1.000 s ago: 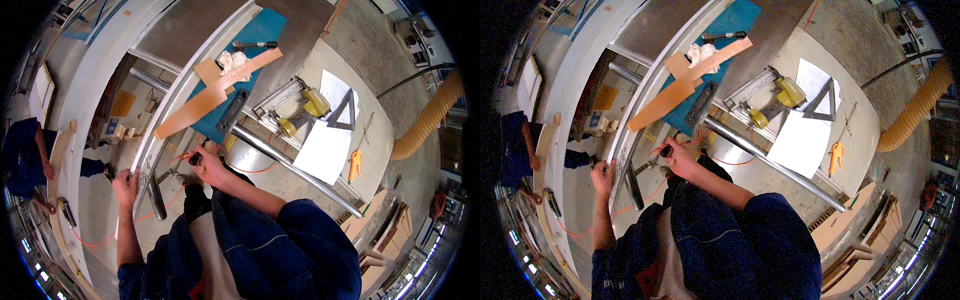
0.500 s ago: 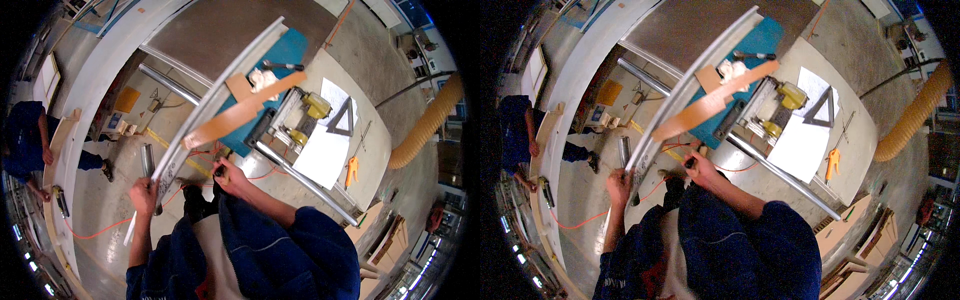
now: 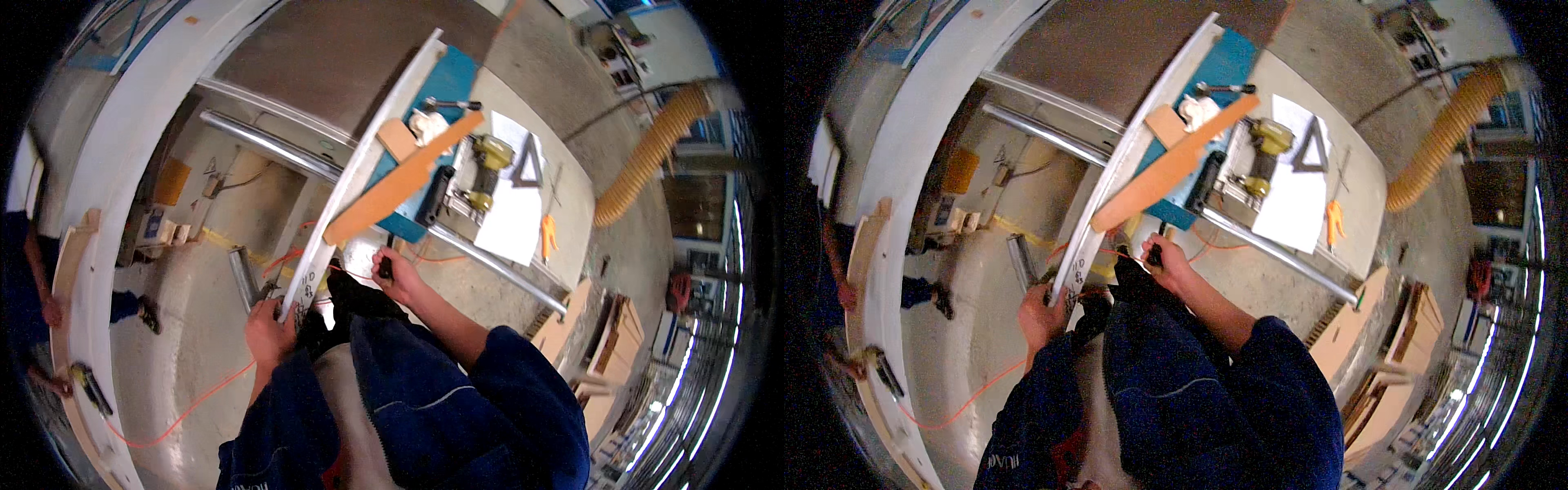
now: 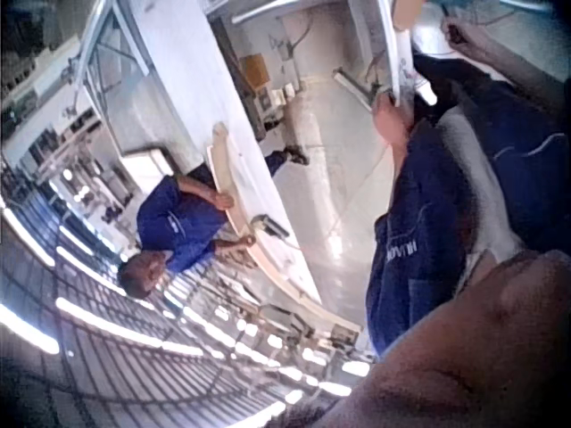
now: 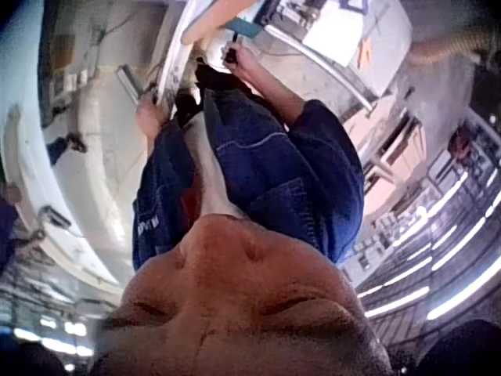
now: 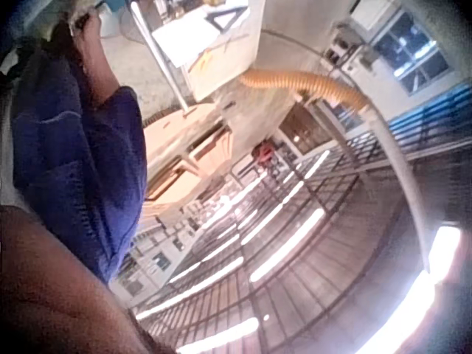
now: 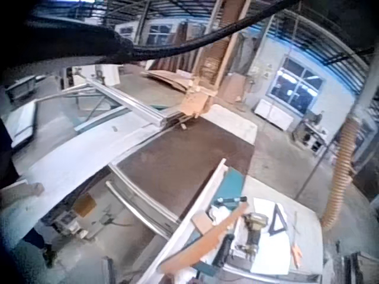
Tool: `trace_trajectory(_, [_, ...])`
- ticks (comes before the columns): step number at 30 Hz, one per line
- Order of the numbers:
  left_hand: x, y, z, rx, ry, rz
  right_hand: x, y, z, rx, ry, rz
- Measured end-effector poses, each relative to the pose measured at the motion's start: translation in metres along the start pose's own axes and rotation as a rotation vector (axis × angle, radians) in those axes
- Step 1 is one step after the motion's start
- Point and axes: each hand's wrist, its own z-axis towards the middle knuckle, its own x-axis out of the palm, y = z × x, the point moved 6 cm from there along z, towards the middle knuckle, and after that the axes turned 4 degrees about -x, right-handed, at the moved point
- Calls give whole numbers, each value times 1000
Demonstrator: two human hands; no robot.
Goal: The person nails wooden components together with a nail gun and joins a curved wooden piece to a flat board on a workbench.
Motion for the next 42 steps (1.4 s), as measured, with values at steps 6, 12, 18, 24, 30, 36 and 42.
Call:
trace_trajectory(6, [-4, 19, -13, 58, 11, -61, 3, 4, 10, -132, 51, 16])
trace_trajectory(12, [-21, 49, -50, -77, -151, 96, -31, 2, -13, -222, 82, -519])
trace_trajectory(18, [-33, 26, -55, -200, -248, 268, 88, 141, -119, -1288, 483, -1337])
trace_trajectory(24, [-29, 28, -56, -278, -242, 284, 220, 188, -61, -1818, 701, -1677])
trace_trajectory(30, [-22, 36, -51, -293, -170, 274, 226, 182, 2, -1961, 777, -1845])
trace_trajectory(36, [-19, 41, -51, -286, -194, 149, 226, 182, 5, -1941, 831, -1830])
trace_trajectory(42, [-22, 32, -72, -347, -162, 236, 215, 178, -12, -1847, 871, -1807])
